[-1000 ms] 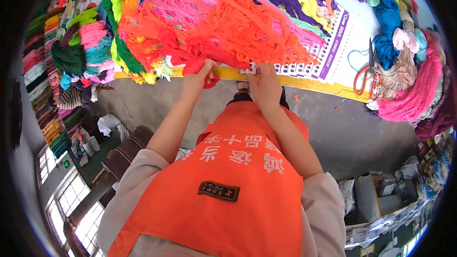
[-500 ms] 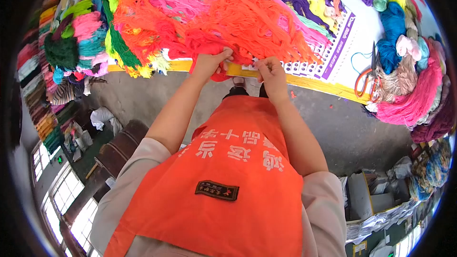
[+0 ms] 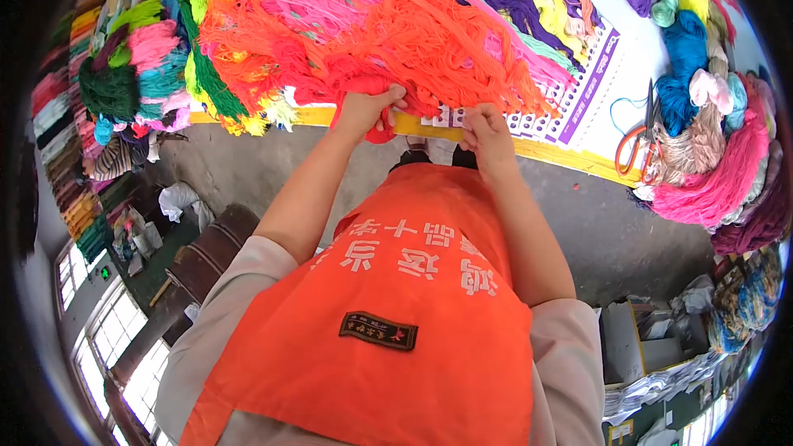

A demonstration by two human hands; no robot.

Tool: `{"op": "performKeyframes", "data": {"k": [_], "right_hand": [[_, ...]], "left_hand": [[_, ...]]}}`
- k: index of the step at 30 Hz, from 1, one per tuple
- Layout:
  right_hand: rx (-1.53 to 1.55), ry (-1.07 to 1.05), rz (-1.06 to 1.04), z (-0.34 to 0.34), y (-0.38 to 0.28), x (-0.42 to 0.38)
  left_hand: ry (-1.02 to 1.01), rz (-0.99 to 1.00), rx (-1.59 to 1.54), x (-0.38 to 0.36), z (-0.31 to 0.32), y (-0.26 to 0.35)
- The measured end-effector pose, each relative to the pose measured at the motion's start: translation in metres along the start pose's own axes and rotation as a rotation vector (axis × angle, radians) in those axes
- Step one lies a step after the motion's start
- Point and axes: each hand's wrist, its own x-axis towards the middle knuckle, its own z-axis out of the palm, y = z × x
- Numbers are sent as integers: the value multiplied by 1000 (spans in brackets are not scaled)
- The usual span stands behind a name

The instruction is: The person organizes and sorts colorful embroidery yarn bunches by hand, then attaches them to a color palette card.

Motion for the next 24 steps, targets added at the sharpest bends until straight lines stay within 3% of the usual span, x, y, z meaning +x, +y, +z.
{"op": "performKeyframes", "data": {"k": [3, 7, 10, 11, 12, 13, 14, 15, 19, 20, 21, 22, 23, 24], "right_hand": [[53, -3, 61, -31, -23, -27], [-102, 182, -52, -126, -58, -89], [-126, 425, -119, -264, -80, -162], [44, 619, -148, -296, -96, -195], [179, 626, -216, -360, -107, -234], [398, 528, -312, -433, -118, -276], [252, 782, -527, -456, -129, -316], [246, 785, -538, -461, -132, -333], [238, 1285, -832, -462, -140, -366], [246, 1270, -854, -403, -135, -347], [276, 972, -737, -342, -148, -314], [274, 833, -655, -316, -136, -291], [386, 795, -627, -249, -127, -262], [476, 592, -542, -197, -113, -237]], "left_hand": [[25, -41, -15, -2, 1, 3], [6, -31, -5, -2, -2, 5], [-18, -21, -2, -1, -3, 5], [-24, -17, 9, -1, -4, 5], [-29, -7, 1, 0, -4, 4], [-30, -1, 12, 1, -5, 2], [-32, 2, 25, 1, -6, 0], [-40, 9, 17, 0, -6, 0], [-65, 2, -72, -10, -8, 2], [-76, -8, -144, -16, -13, 2], [-72, 16, -149, -29, -22, 5], [-231, -18, -376, -49, -35, 8], [-391, -52, -598, -70, -46, 12], [-385, -32, -595, -94, -53, 20]]}}
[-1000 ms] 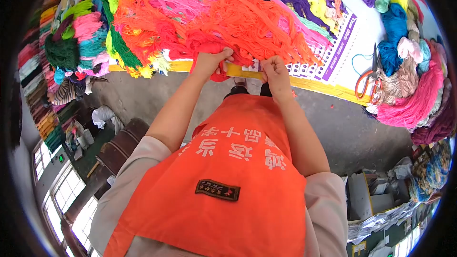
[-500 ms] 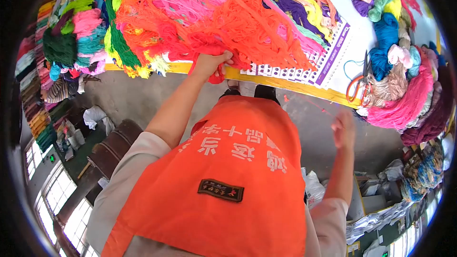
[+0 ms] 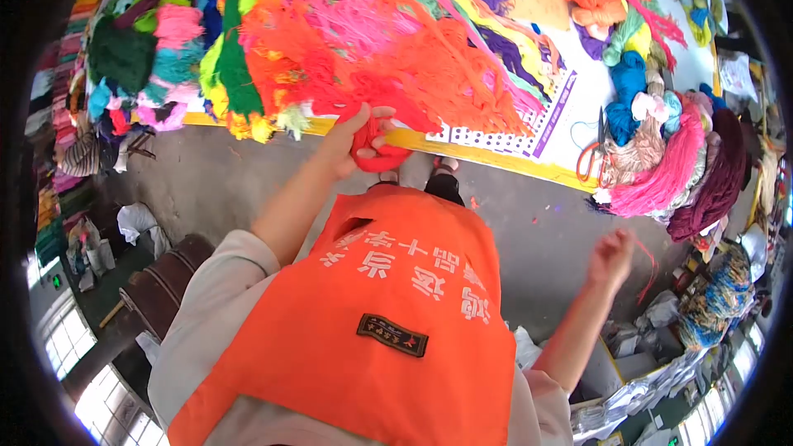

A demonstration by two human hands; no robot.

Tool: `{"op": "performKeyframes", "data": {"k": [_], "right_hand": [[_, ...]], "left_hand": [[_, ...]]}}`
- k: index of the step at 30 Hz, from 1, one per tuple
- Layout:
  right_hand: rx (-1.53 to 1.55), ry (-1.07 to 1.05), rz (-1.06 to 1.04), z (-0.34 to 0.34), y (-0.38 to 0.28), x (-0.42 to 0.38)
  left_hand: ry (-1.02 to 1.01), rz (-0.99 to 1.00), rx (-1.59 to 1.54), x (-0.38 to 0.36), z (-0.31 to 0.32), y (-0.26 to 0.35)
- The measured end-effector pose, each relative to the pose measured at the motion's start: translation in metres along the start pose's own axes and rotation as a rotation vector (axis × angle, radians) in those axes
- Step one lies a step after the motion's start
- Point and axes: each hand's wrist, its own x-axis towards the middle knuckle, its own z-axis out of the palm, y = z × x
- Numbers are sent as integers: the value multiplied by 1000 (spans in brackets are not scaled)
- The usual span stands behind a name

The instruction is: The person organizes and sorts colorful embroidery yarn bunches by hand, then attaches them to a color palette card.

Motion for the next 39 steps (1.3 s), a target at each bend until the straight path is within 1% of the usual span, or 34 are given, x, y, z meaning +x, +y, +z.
{"op": "performKeyframes", "data": {"k": [1, 2, 3, 4, 5, 7, 8, 9, 11, 12, 13, 15, 16, 17, 18, 19, 20, 21, 22, 24, 25, 26, 27, 28, 29, 30, 31, 32, 33, 34, 36, 37, 38, 39], "right_hand": [[63, -18, 178, 53, 37, -28], [355, -371, 492, 79, 76, -40], [339, -298, 604, 144, 104, -97], [88, -310, 550, 189, 128, -139], [184, -722, 692, 195, 157, -144], [-93, -701, 584, 258, 169, -222], [-266, -826, 493, 270, 177, -240], [-440, -944, 392, 279, 183, -256], [-882, -1044, 51, 287, 197, -285], [-912, -1141, -40, 285, 202, -291], [-916, -1150, -55, 284, 205, -296], [-910, -1039, 15, 282, 209, -309], [-912, -1042, 2, 280, 208, -313], [-875, -1031, 58, 279, 205, -314], [-838, -1017, 115, 278, 200, -314], [-837, -1014, 103, 276, 196, -316], [-755, -994, 205, 275, 190, -317], [-670, -972, 305, 273, 182, -319], [-586, -897, 323, 273, 171, -321], [-469, -858, 357, 264, 129, -302], [-352, -935, 380, 245, 107, -272], [-344, -891, 268, 232, 80, -251], [-298, -794, 109, 216, 58, -225], [-543, -524, -291, 220, 41, -238], [-710, -273, -524, 226, 39, -246], [-884, -446, -521, 212, 33, -237], [-1144, -501, -493, 217, 44, -247], [-1159, -578, -355, 218, 66, -262], [-1341, -762, -152, 236, 75, -285], [-1277, -1088, -69, 243, 87, -296], [-1224, -1157, 4, 255, 110, -323], [-1200, -1193, 27, 258, 111, -334], [-1199, -1196, 66, 257, 109, -335], [-1191, -1177, 67, 257, 105, -337]], "left_hand": [[-66, 58, -79, -27, 13, 11], [-135, 122, -154, -53, 26, 22], [-192, 165, -179, -77, 41, 34], [-252, 205, -203, -97, 53, 42], [-318, 246, -171, -109, 55, 45], [-368, 308, -164, -130, 64, 50], [-411, 346, -165, -143, 70, 53], [-391, 337, -179, -162, 83, 60], [-504, 381, -25, -169, 64, 57], [-498, 385, -24, -176, 66, 55], [-505, 400, -24, -183, 64, 54], [-504, 393, 76, -193, 61, 53], [-491, 415, 30, -199, 61, 53], [-501, 423, 33, -204, 61, 55], [-468, 428, 79, -210, 61, 59], [-434, 431, 125, -214, 60, 61], [-446, 433, 129, -214, 56, 61], [-412, 375, 149, -213, 49, 59], [-379, 320, 171, -215, 46, 63], [-527, 287, -12, -234, 25, 79], [-592, 293, -148, -244, 9, 85], [-698, 363, -316, -252, -2, 90], [-889, 405, -486, -258, -6, 94], [-1041, 385, -543, -268, 4, 103], [-1003, 403, -525, -277, 18, 102], [-892, 399, -392, -278, 33, 100], [-784, 473, -155, -267, 51, 92], [-817, 391, 67, -252, 54, 91], [-733, 615, 489, -239, 65, 84], [-617, 832, 910, -229, 78, 78], [-621, 786, 1052, -227, 99, 72], [-628, 842, 1137, -216, 98, 63], [-647, 830, 1140, -210, 96, 57], [-563, 856, 1191, -207, 97, 53]]}}
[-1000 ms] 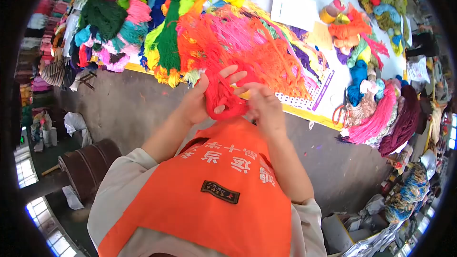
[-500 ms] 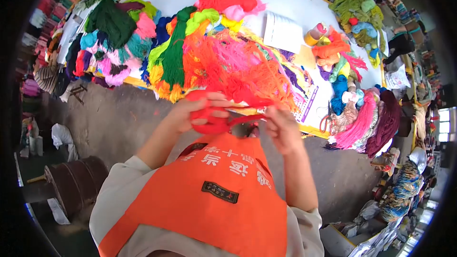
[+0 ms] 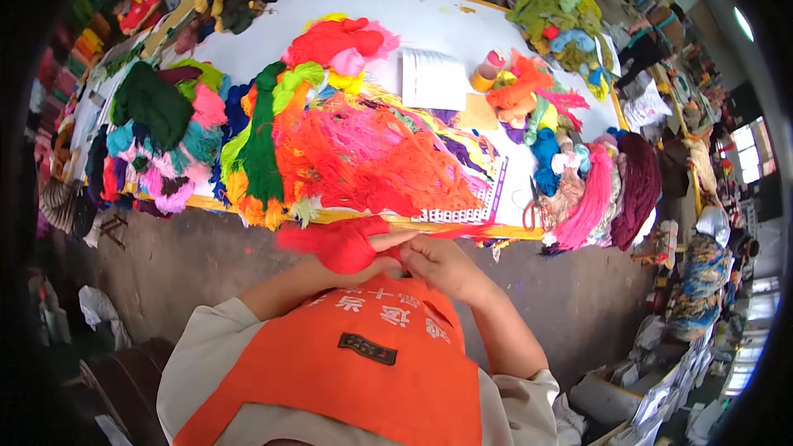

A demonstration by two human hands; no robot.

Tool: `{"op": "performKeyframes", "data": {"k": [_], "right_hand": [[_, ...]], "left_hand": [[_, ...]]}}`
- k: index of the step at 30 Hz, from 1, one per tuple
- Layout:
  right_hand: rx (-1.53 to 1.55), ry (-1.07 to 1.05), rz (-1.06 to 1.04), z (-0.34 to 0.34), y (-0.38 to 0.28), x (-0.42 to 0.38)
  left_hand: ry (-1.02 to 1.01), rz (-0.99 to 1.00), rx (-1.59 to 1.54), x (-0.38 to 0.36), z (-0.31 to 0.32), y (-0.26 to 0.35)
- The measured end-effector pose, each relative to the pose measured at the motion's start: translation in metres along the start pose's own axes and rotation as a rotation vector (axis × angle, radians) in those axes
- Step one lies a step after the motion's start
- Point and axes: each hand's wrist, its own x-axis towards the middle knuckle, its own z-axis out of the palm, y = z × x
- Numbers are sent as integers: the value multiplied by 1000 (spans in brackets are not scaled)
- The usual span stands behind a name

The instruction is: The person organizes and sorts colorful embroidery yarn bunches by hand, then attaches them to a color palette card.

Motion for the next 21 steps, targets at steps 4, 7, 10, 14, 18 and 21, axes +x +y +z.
{"op": "performKeyframes", "data": {"k": [4, 7, 10, 14, 18, 21], "right_hand": [[-585, 45, -299, -15, 20, -3], [-1004, 305, -635, -28, 13, 2], [-206, 308, -677, -31, 32, 38], [700, 216, -151, -84, 121, 23], [-713, 810, 210, -240, 258, -40], [-919, 780, 394, -271, 284, -23]], "left_hand": [[-103, -94, 146, 10, -5, -16], [-161, -579, -865, 18, 6, -28], [-21, -642, -1299, 19, 43, -67], [566, -685, -1233, 1, 5, -96], [901, -407, -1343, -51, -55, -122], [777, -630, -1221, -5, -29, -118]]}}
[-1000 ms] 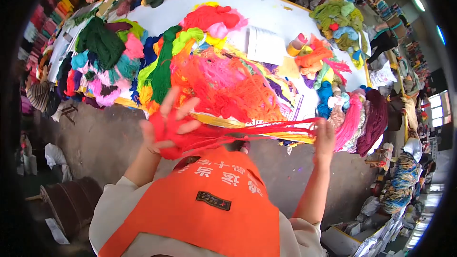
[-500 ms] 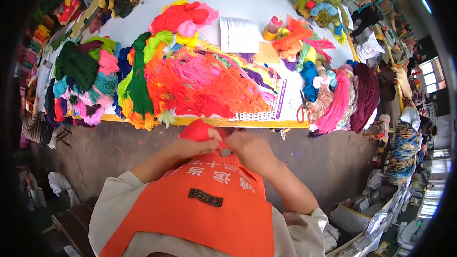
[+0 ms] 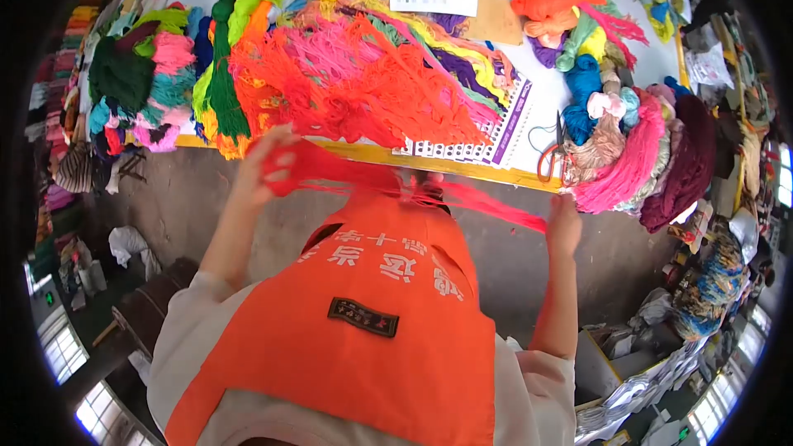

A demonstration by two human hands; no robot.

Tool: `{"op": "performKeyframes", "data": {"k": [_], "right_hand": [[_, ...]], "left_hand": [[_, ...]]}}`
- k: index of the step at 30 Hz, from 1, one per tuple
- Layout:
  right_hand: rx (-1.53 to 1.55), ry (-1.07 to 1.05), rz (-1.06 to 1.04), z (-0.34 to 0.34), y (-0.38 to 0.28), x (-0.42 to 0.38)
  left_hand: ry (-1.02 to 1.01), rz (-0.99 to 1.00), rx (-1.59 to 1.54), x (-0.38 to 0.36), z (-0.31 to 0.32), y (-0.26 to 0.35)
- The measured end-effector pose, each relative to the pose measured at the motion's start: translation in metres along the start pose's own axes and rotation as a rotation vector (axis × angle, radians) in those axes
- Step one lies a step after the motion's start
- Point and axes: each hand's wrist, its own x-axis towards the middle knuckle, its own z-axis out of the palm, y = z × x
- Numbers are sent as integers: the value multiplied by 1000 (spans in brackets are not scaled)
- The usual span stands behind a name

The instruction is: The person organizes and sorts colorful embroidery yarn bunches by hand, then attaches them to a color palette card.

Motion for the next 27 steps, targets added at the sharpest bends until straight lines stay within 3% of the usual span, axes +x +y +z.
{"op": "performKeyframes", "data": {"k": [1, 3, 4, 8, 10, 11, 13, 14, 16, 17, 19, 20, 22, 27], "right_hand": [[38, -62, -113, 12, -6, 14], [168, -158, -328, 22, -65, 24], [227, -179, -457, 30, -87, 31], [281, -366, -510, 53, -142, 63], [346, -411, -571, 73, -156, 78], [395, -423, -605, 83, -163, 84], [423, -443, -690, 96, -179, 90], [399, -477, -761, 106, -186, 92], [351, -553, -861, 122, -196, 99], [355, -564, -870, 127, -198, 102], [322, -691, -890, 127, -203, 107], [326, -699, -890, 126, -205, 108], [295, -800, -889, 125, -206, 110], [312, -855, -885, 131, -210, 117]], "left_hand": [[78, -96, 194, 20, 19, -24], [92, -257, 280, 65, 45, -78], [128, -245, 332, 88, 52, -104], [351, -237, 608, 177, 24, -201], [496, -276, 1044, 199, 16, -227], [505, -282, 1034, 204, 20, -234], [430, -223, 1630, 197, 44, -229], [438, -241, 1624, 195, 40, -237], [370, 166, 1819, 191, 32, -248], [385, 156, 1819, 187, 28, -253], [498, -16, 824, 175, 41, -242], [504, -22, 825, 171, 45, -233], [456, -167, 432, 164, 47, -221], [453, -222, 362, 166, 48, -221]]}}
